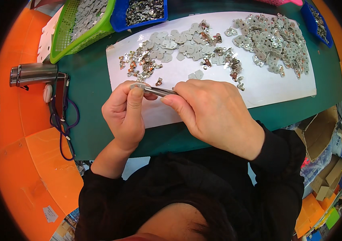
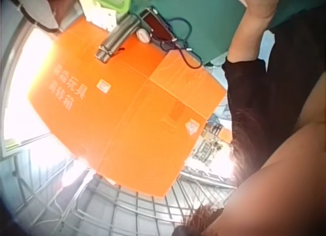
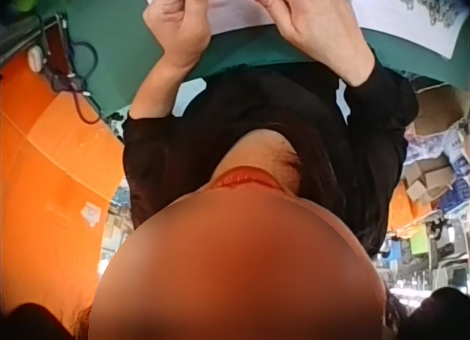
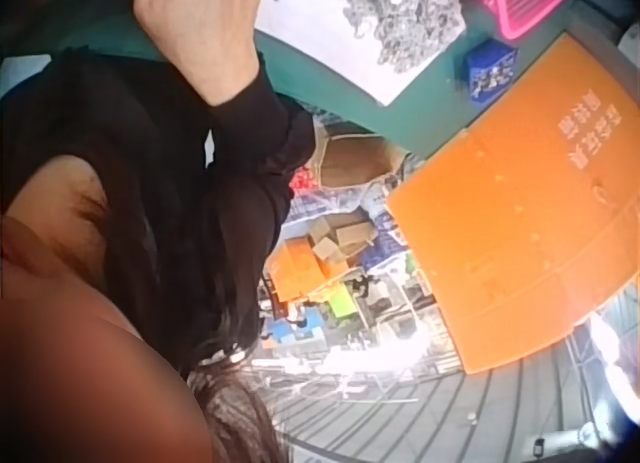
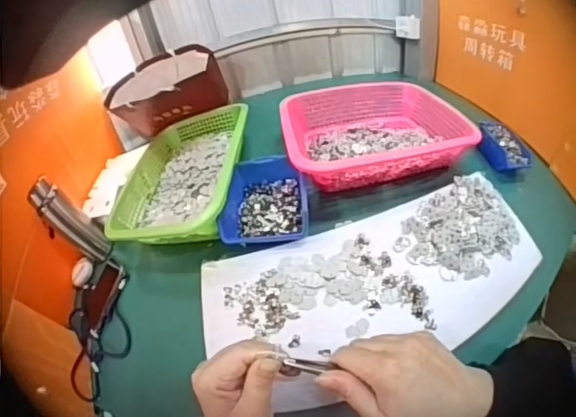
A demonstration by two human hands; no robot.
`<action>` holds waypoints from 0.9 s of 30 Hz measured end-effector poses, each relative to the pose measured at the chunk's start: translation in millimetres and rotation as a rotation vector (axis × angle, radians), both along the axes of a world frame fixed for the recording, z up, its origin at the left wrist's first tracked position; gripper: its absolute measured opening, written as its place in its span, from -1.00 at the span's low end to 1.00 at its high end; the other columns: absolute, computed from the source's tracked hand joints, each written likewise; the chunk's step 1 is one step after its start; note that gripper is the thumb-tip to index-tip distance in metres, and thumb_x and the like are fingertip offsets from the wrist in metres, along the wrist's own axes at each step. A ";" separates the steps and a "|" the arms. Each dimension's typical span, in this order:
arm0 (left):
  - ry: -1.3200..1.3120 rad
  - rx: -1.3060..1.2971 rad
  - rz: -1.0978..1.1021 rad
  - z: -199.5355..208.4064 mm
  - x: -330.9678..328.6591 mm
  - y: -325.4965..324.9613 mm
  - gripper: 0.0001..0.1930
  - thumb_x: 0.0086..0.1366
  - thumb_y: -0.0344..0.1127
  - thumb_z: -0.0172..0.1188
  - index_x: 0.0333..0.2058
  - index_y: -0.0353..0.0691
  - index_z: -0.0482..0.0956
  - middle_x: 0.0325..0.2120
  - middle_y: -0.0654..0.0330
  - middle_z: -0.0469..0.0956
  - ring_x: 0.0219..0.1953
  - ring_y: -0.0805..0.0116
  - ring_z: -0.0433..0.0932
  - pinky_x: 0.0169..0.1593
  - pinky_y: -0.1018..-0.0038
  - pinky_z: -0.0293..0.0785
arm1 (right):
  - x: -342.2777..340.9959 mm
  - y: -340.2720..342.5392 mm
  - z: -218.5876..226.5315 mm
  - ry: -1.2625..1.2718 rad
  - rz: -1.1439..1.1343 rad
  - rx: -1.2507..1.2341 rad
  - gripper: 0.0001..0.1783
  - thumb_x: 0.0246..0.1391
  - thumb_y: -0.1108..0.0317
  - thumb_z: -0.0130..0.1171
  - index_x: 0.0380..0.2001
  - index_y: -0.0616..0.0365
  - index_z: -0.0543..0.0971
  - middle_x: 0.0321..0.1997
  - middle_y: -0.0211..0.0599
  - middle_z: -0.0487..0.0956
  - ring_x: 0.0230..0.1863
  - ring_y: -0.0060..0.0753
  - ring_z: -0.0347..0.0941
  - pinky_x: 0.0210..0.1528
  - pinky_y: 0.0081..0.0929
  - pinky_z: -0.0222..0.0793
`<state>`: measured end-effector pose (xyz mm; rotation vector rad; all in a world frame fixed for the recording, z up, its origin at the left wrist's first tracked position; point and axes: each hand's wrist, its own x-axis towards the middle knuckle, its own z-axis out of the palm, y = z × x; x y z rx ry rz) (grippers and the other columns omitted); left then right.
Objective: Assemble small metal and plastic components at a workbench using pliers.
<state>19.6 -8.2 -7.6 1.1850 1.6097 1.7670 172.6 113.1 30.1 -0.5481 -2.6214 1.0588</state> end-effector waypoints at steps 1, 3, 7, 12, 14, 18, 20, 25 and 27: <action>0.012 0.001 0.005 0.2 0.1 0.0 -0.88 0.38 -0.50 0.10 -0.32 -0.46 0.55 -0.45 0.15 0.58 -0.40 0.50 0.58 -0.31 0.61 0.51 | -0.1 -0.3 -0.6 0.001 -0.001 -0.006 -0.78 0.23 0.32 0.10 -0.45 0.23 0.50 -0.58 -0.13 0.40 -0.54 0.00 0.37 -0.50 -0.25 0.25; -0.010 -0.014 0.006 0.3 2.4 0.1 -0.88 0.38 -0.51 0.10 -0.32 -0.46 0.55 -0.45 0.14 0.59 -0.41 0.50 0.58 -0.30 0.61 0.51 | 0.9 -1.2 -4.1 -0.003 -0.014 -0.012 -0.77 0.23 0.31 0.11 -0.45 0.23 0.50 -0.58 -0.13 0.40 -0.54 0.01 0.38 -0.50 -0.24 0.25; -0.059 -0.033 -0.003 1.3 5.4 0.0 -0.87 0.38 -0.50 0.09 -0.33 -0.46 0.55 -0.45 0.14 0.60 -0.40 0.51 0.58 -0.29 0.61 0.50 | 2.7 -3.4 -2.8 -0.051 -0.031 0.039 -0.77 0.22 0.29 0.12 -0.45 0.21 0.49 -0.57 -0.16 0.42 -0.52 0.00 0.41 -0.50 -0.25 0.28; 0.122 -0.052 -0.056 6.2 -5.0 -0.2 -0.89 0.35 -0.49 0.13 -0.30 -0.45 0.57 -0.43 0.10 0.60 -0.38 0.42 0.59 -0.28 0.57 0.49 | 7.2 -3.5 -4.1 0.028 -0.072 0.167 -0.79 0.19 0.27 0.15 -0.43 0.19 0.49 -0.54 -0.18 0.45 -0.49 -0.04 0.43 -0.47 -0.26 0.32; 0.263 -0.047 -0.073 8.9 -10.1 3.0 -0.88 0.35 -0.48 0.13 -0.28 -0.45 0.58 -0.42 0.08 0.61 -0.37 0.38 0.60 -0.26 0.56 0.49 | 13.7 1.6 -2.1 0.044 -0.084 0.199 -0.80 0.18 0.27 0.16 -0.41 0.18 0.49 -0.53 -0.18 0.46 -0.48 -0.04 0.44 -0.45 -0.26 0.33; 0.355 -0.016 -0.042 8.9 -9.6 3.7 -0.83 0.36 -0.46 0.08 -0.20 -0.44 0.61 -0.32 0.03 0.64 -0.27 0.31 0.61 -0.15 0.50 0.51 | 41.9 25.2 2.8 0.067 -0.322 0.229 -0.82 0.22 0.37 0.00 -0.39 0.24 0.51 -0.44 -0.15 0.47 -0.42 -0.05 0.47 -0.37 -0.36 0.35; 0.231 -0.006 -0.008 7.7 -7.6 6.2 -0.82 0.37 -0.46 0.08 -0.19 -0.45 0.60 -0.30 0.03 0.63 -0.27 0.31 0.62 -0.14 0.50 0.51 | 69.4 49.7 4.9 -0.102 -0.537 0.343 -0.80 0.28 0.38 -0.05 -0.40 0.21 0.51 -0.51 -0.13 0.45 -0.47 -0.04 0.45 -0.43 -0.36 0.30; 0.217 -0.071 -0.066 6.0 -5.5 8.7 -0.85 0.32 -0.53 0.12 -0.19 -0.42 0.61 -0.31 0.06 0.64 -0.27 0.32 0.62 -0.14 0.51 0.51 | 101.4 77.6 -8.9 -0.339 -0.737 0.712 -0.72 0.26 0.14 0.12 -0.37 0.15 0.55 -0.50 -0.17 0.52 -0.49 -0.09 0.45 -0.45 -0.30 0.31; 0.241 -0.094 -0.079 4.7 -4.3 9.0 -0.86 0.30 -0.56 0.13 -0.19 -0.41 0.61 -0.33 0.08 0.64 -0.27 0.34 0.62 -0.14 0.52 0.50 | 99.6 83.4 -12.1 -0.289 -0.720 0.740 -0.74 0.25 0.17 0.14 -0.36 0.16 0.56 -0.47 -0.18 0.54 -0.48 -0.11 0.45 -0.43 -0.32 0.31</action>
